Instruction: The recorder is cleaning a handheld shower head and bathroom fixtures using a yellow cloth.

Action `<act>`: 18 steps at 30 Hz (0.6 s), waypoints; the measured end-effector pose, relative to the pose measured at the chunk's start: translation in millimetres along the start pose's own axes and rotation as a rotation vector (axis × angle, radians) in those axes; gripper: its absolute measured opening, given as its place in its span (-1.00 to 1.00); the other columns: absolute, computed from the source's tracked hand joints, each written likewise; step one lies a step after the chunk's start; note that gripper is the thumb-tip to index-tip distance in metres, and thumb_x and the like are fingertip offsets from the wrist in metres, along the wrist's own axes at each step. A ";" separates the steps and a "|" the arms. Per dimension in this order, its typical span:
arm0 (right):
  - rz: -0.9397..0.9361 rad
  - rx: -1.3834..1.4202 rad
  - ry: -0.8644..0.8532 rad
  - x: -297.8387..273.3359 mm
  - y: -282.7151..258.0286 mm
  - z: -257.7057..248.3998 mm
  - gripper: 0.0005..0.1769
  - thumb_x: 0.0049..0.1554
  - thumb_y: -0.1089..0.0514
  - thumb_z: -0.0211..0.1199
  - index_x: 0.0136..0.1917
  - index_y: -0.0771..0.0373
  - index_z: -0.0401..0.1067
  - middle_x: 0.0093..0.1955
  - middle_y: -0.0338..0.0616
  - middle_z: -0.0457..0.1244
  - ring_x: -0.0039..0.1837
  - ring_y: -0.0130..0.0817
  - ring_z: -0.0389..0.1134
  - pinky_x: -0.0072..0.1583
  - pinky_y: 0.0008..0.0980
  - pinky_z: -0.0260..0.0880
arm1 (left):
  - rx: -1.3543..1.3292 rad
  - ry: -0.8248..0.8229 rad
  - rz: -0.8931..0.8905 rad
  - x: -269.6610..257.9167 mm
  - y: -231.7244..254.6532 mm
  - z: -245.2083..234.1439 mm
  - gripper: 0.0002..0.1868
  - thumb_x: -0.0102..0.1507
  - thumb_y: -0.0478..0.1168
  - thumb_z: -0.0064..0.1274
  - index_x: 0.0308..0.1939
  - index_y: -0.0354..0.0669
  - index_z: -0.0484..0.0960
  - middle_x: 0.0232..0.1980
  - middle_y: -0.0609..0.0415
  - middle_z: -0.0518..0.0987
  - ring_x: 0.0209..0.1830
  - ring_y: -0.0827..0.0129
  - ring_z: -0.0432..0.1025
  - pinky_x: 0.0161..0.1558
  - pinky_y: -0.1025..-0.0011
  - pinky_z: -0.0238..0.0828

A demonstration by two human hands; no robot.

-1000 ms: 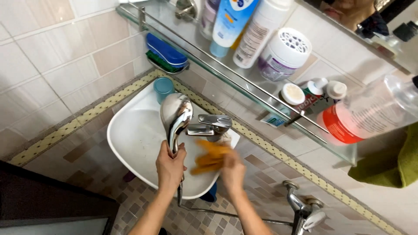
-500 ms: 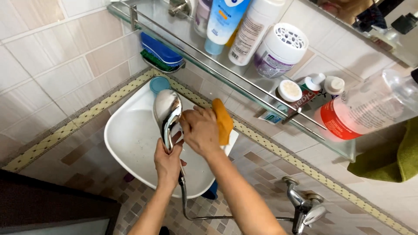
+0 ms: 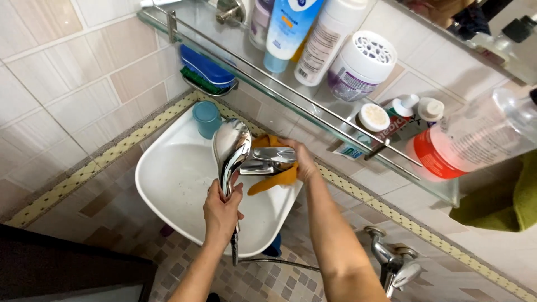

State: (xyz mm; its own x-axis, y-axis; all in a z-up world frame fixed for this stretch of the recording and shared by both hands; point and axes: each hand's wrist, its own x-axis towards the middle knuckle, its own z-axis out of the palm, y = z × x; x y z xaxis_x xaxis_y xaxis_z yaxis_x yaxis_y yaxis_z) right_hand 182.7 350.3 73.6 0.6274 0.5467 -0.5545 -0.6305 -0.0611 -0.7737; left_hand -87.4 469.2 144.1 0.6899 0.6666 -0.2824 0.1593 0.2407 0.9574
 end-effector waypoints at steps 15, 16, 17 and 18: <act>-0.307 0.358 0.303 18.7 63.7 -3.6 -0.57 0.25 -0.03 -0.03 0.12 0.31 0.47 0.00 -0.05 0.38 0.05 -0.18 0.40 0.18 -0.18 0.39 | -0.017 -0.048 -0.043 8.3 -13.7 -3.6 -0.74 0.24 -0.22 0.03 -0.01 -0.19 0.49 -0.19 0.28 0.66 -0.45 0.54 0.51 -0.57 0.44 0.50; -0.305 0.356 0.314 9.2 67.5 -2.9 -0.57 0.25 -0.03 -0.03 0.12 0.31 0.47 0.00 -0.05 0.38 0.05 -0.18 0.40 0.18 -0.18 0.39 | -0.019 -0.056 -0.051 6.3 -13.2 -1.2 -0.74 0.24 -0.22 0.03 -0.01 -0.19 0.49 -0.19 0.28 0.66 -0.45 0.54 0.51 -0.57 0.44 0.50; -0.386 0.398 0.295 -0.1 71.4 -2.3 -0.59 0.27 -0.01 -0.02 0.13 0.32 0.47 0.01 -0.06 0.38 0.05 -0.19 0.38 0.18 -0.19 0.39 | -0.009 -0.065 -0.059 4.3 -13.0 1.4 -0.75 0.25 -0.20 0.05 -0.02 -0.18 0.50 -0.23 0.25 0.62 -0.49 0.52 0.49 -0.57 0.43 0.50; -0.464 0.442 0.265 -5.3 76.2 3.0 -0.60 0.28 0.02 -0.01 0.15 0.34 0.46 0.01 -0.06 0.38 0.06 -0.19 0.37 0.18 -0.19 0.38 | 0.004 -0.063 -0.064 3.8 -12.6 1.0 -0.75 0.25 -0.19 0.08 -0.03 -0.18 0.50 -0.27 0.22 0.59 -0.52 0.49 0.46 -0.58 0.43 0.49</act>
State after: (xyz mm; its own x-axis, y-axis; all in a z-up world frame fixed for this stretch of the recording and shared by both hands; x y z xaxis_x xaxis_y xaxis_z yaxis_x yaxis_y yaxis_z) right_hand 130.0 345.2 18.5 0.9322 0.2084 -0.2959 -0.3617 0.5061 -0.7830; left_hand -86.1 468.0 131.0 0.7215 0.6041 -0.3384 0.2068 0.2785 0.9379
